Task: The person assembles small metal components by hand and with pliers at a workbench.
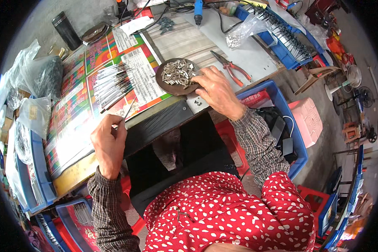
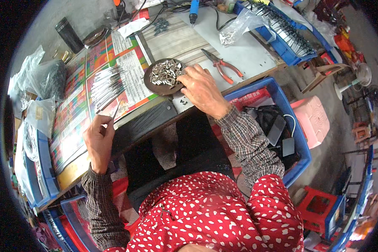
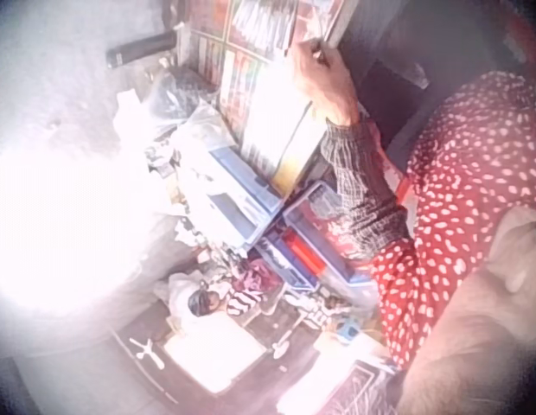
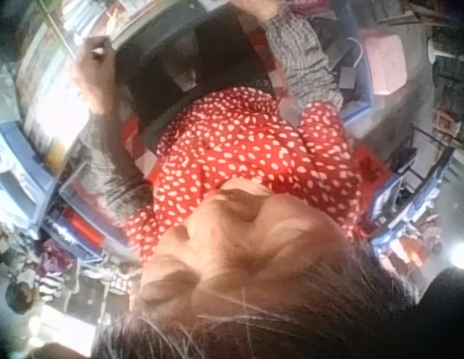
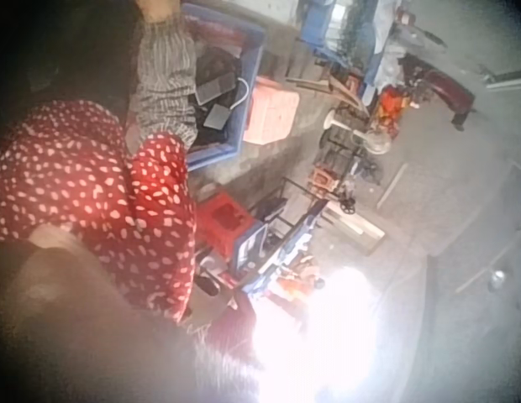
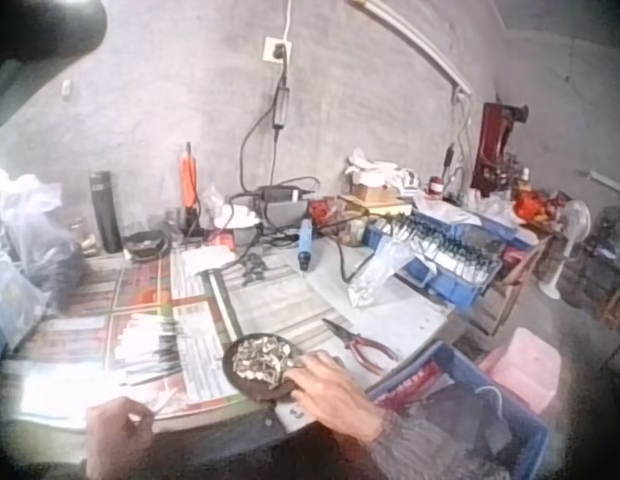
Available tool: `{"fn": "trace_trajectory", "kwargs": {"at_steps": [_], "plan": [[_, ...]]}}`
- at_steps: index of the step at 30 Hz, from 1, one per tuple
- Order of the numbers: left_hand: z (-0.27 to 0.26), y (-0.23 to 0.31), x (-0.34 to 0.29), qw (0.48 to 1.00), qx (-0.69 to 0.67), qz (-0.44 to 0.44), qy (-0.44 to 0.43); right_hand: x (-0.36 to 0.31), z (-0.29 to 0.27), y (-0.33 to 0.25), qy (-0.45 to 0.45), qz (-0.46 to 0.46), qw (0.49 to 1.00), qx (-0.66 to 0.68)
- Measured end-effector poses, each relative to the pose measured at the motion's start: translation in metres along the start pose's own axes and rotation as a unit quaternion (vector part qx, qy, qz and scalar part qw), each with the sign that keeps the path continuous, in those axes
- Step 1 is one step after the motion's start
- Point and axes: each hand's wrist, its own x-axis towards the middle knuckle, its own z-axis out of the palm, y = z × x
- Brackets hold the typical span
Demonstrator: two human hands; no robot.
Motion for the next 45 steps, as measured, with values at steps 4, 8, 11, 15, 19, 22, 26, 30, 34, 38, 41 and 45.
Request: {"fn": "trace_trajectory", "kwargs": {"at_steps": [4, 8, 11, 15, 19, 22, 26, 30, 34, 38, 41, 45], "plan": [[-0.003, 0.015, -0.017, 0.989, -0.103, -0.103, -0.018, 0.006, -0.003, 0.004, -0.029, -0.012, 0.999, 0.029], [-0.004, 0.038, -0.034, 0.948, -0.246, -0.197, -0.042, 0.013, -0.004, 0.008, -0.039, -0.065, 0.996, 0.043], [-0.003, 0.038, -0.047, 0.932, -0.295, -0.201, -0.064, 0.014, -0.004, 0.009, -0.041, -0.075, 0.995, 0.052], [-0.004, 0.042, -0.059, 0.941, -0.284, -0.171, -0.068, 0.012, -0.007, 0.002, -0.031, -0.067, 0.995, 0.069], [0.002, 0.045, -0.069, 0.946, -0.281, -0.148, -0.059, 0.002, -0.008, -0.01, 0.006, -0.002, 0.99, 0.144], [0.001, 0.051, -0.074, 0.944, -0.281, -0.16, -0.065, -0.006, -0.012, -0.036, 0.0, 0.063, 0.966, 0.251], [0.0, 0.057, -0.081, 0.939, -0.292, -0.165, -0.075, -0.023, -0.014, -0.083, -0.043, 0.184, 0.785, 0.59], [0.0, 0.065, -0.085, 0.939, -0.292, -0.163, -0.082, -0.03, -0.01, -0.103, -0.045, 0.206, 0.731, 0.65], [0.0, 0.065, -0.093, 0.939, -0.291, -0.165, -0.085, -0.03, -0.012, -0.11, -0.058, 0.205, 0.709, 0.672], [0.0, 0.067, -0.095, 0.942, -0.281, -0.157, -0.09, -0.032, -0.011, -0.111, -0.058, 0.203, 0.705, 0.677], [0.0, 0.067, -0.094, 0.949, -0.267, -0.14, -0.09, -0.033, -0.009, -0.111, -0.063, 0.2, 0.71, 0.672], [0.0, 0.067, -0.095, 0.949, -0.263, -0.144, -0.094, -0.037, -0.003, -0.113, -0.083, 0.199, 0.699, 0.682]]}}
